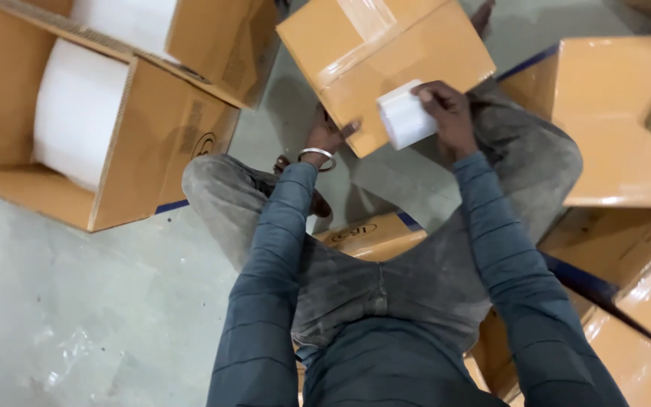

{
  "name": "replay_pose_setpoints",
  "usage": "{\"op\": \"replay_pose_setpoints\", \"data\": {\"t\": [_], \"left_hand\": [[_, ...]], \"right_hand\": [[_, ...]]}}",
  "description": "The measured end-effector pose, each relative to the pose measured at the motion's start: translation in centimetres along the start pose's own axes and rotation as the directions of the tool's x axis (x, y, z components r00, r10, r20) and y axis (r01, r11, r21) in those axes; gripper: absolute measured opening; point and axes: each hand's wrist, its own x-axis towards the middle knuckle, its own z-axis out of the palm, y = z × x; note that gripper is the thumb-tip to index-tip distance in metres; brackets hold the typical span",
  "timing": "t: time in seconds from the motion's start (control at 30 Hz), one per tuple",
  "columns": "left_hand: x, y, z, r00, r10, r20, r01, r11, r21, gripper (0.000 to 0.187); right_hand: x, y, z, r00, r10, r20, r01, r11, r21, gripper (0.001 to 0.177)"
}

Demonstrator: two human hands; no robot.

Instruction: Packing foam padding into cardboard boxes and sealing them with tape.

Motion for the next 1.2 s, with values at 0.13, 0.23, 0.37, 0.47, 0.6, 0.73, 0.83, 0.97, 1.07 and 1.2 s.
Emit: {"op": "replay_pose_setpoints", "data": {"t": [0.13,0.23,0.37,0.47,0.6,0.73,0.83,0.97,1.07,1.2], "left_hand": [[1.6,0.4,-3.4,0.973,-0.227,-0.030,0.226,0.973,-0.041,0.066],[1.0,6.4,-6.6,0.990,0.134,-0.046,-0.140,0.878,-0.458,0.054],[1.1,10.9,-8.0,0.988,0.154,-0.001,-0.139,0.888,-0.438,0.032],[3.2,10.4,-8.8,0.999,-0.005,-0.040,-0.017,0.854,-0.520,0.021],[7.4,12.8,-10.5,0.990,-0.135,-0.047,0.092,0.853,-0.514,0.021],[14.7,9.3,-12.0,0.989,-0.102,-0.112,0.071,0.966,-0.249,0.022],[21.4,2.9,-11.8,0.981,-0.067,-0.182,0.035,0.984,-0.174,0.029],[27.6,-5.8,-10.2,0.965,-0.262,-0.033,0.242,0.928,-0.283,0.046],[30.7,-11.5,-8.3,0.953,-0.303,-0.013,0.293,0.930,-0.223,0.034],[30.2,-8.6,-8.5,0.906,-0.384,0.181,0.414,0.892,-0.180,0.041]], "right_hand": [[2.5,-1.8,7.5,0.974,0.082,0.210,-0.076,0.996,-0.038,0.016],[3.8,-2.1,11.9,0.935,0.187,0.303,-0.173,0.982,-0.074,0.020],[5.8,-1.5,14.9,0.869,0.330,0.369,-0.327,0.942,-0.073,0.029],[6.5,-0.5,15.4,0.857,0.315,0.408,-0.300,0.948,-0.102,0.052],[6.2,-1.9,15.6,0.892,0.068,0.447,0.124,0.914,-0.387,0.090],[4.5,-2.7,14.6,0.919,-0.005,0.394,0.190,0.880,-0.435,0.104],[4.4,-3.0,14.7,0.932,0.044,0.359,0.140,0.870,-0.472,0.095],[6.2,-3.1,16.9,0.942,0.047,0.332,0.088,0.921,-0.378,0.077],[7.1,-2.8,17.9,0.952,0.074,0.298,0.042,0.929,-0.367,0.074],[7.3,-2.5,18.0,0.959,0.053,0.280,0.068,0.913,-0.403,0.072]]}}
